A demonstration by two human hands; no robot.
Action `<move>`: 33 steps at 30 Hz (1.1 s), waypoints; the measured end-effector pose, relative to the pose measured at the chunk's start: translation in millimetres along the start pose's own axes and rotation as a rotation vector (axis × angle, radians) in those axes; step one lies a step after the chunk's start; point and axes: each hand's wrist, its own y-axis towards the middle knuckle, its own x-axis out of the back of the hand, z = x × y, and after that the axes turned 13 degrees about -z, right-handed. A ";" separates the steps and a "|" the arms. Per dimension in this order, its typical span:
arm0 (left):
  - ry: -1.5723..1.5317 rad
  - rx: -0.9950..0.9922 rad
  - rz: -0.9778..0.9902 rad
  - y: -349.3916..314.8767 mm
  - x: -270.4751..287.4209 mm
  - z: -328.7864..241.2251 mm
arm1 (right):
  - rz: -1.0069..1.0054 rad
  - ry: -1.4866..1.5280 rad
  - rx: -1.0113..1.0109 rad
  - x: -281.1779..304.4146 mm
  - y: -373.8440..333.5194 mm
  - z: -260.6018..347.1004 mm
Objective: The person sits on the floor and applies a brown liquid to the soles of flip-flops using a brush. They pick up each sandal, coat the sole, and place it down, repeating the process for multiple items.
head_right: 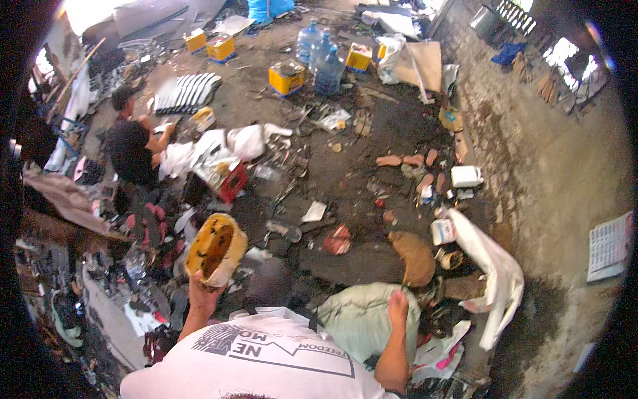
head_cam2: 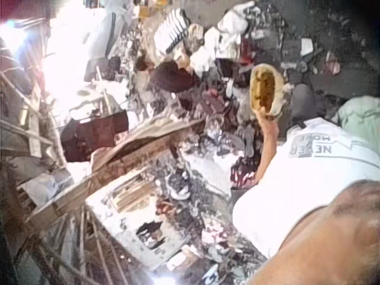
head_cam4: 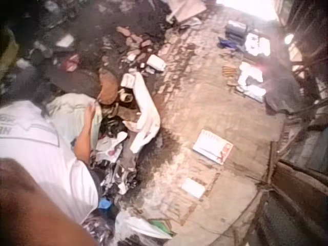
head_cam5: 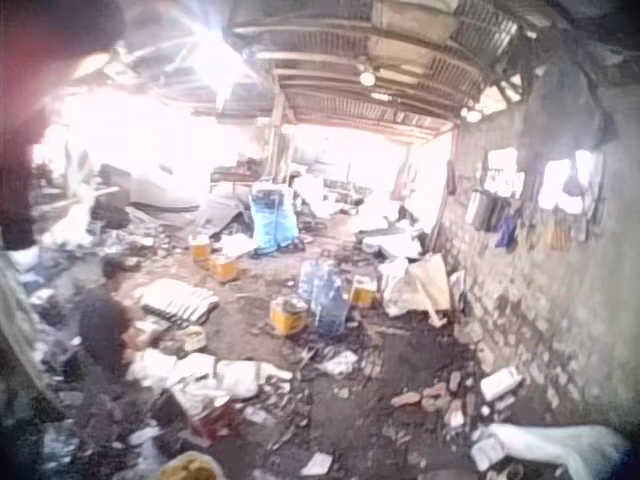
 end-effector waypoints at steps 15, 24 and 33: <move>-0.125 -0.150 -0.163 275.8 -448.9 -192.7 | 0.452 -0.205 -0.094 -297.0 326.0 298.5; -0.316 -0.132 -0.282 509.8 -661.2 -293.6 | 0.491 -0.651 0.567 -504.4 674.9 476.6; -0.579 -0.108 -0.556 710.3 -719.3 -396.1 | 0.240 0.142 0.456 -799.8 914.1 1091.6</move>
